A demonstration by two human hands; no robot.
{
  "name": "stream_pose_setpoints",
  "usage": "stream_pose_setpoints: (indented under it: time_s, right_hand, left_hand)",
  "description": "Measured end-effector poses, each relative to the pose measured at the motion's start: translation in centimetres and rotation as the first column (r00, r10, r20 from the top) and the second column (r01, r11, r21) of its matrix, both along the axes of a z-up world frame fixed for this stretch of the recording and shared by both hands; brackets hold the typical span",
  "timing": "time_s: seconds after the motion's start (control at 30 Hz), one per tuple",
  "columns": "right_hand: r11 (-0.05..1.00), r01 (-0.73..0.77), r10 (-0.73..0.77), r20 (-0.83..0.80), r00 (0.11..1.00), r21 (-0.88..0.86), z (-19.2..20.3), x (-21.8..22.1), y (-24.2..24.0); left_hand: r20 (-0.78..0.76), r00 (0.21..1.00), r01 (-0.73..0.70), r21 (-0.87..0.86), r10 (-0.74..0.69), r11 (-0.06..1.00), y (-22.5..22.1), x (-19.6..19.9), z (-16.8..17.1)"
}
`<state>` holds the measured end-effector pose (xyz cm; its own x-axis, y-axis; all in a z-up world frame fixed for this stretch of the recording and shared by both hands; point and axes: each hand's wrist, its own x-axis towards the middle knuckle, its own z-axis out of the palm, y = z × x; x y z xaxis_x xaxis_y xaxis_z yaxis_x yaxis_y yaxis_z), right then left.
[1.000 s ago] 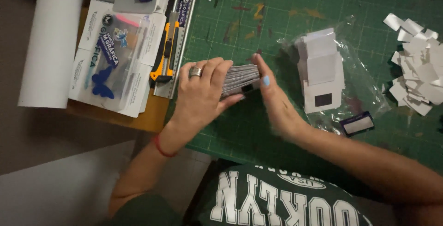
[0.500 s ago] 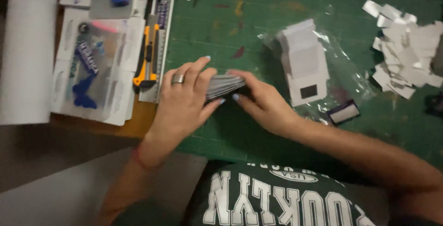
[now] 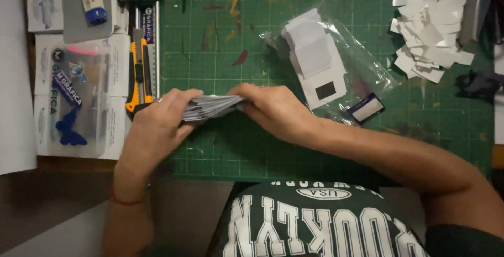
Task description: Packing small white cards into plastic bags and using scissors to cut materials at a workstation.
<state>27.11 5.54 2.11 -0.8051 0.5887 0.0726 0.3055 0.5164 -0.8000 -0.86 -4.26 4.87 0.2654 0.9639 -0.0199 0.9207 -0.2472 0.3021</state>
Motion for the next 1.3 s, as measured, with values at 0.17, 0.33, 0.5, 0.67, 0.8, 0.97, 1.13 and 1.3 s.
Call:
stream_pose_setpoints:
  time_s: [0.17, 0.33, 0.5, 0.67, 0.8, 0.97, 1.13, 1.3]
  right_hand:
    - [1.0, 0.02, -0.02, 0.002, 1.0, 0.018, 2.2, 1.7, -0.1]
    - [0.992, 0.11, -0.116, -0.119, 0.986, -0.06, 1.9, 4.3, -2.2]
    - [0.916, 0.167, -0.277, -0.273, 0.921, -0.364, 0.5, 4.9, -4.1]
    - [0.911, 0.208, -0.304, -0.237, 0.923, -0.356, -0.2, 4.6, -4.3]
    - [0.881, 0.193, -0.329, -0.266, 0.906, -0.432, -0.6, 4.4, -4.2]
    - [0.874, 0.217, -0.355, -0.267, 0.896, -0.435, -1.6, 4.6, -4.6]
    - [0.923, 0.181, -0.303, -0.35, 0.887, -0.34, -2.0, 3.8, -5.0]
    - [0.953, 0.145, -0.238, -0.36, 0.902, -0.267, -1.9, 3.4, -5.6]
  left_hand:
    - [0.04, 0.998, 0.054, 0.019, -0.055, 0.998, 0.9, 0.9, 1.2]
    - [-0.026, 0.987, 0.16, 0.107, -0.158, 0.981, 1.2, 3.0, 1.6]
    - [-0.056, 0.97, 0.241, 0.074, -0.238, 0.968, 1.7, 4.1, -0.4]
    - [0.014, 0.981, 0.19, 0.105, -0.193, 0.976, 1.9, 3.4, -1.4]
    - [0.527, 0.84, 0.131, 0.041, -0.133, 0.991, 1.3, 2.7, -2.6]
    - [0.85, 0.526, 0.049, -0.037, 0.005, 0.998, 0.0, 3.5, -6.7]
    - [0.894, 0.447, 0.024, 0.021, -0.029, 0.999, -0.6, 5.7, -7.3]
    - [0.856, 0.511, -0.093, -0.028, 0.072, 0.995, -1.2, 7.4, -6.3]
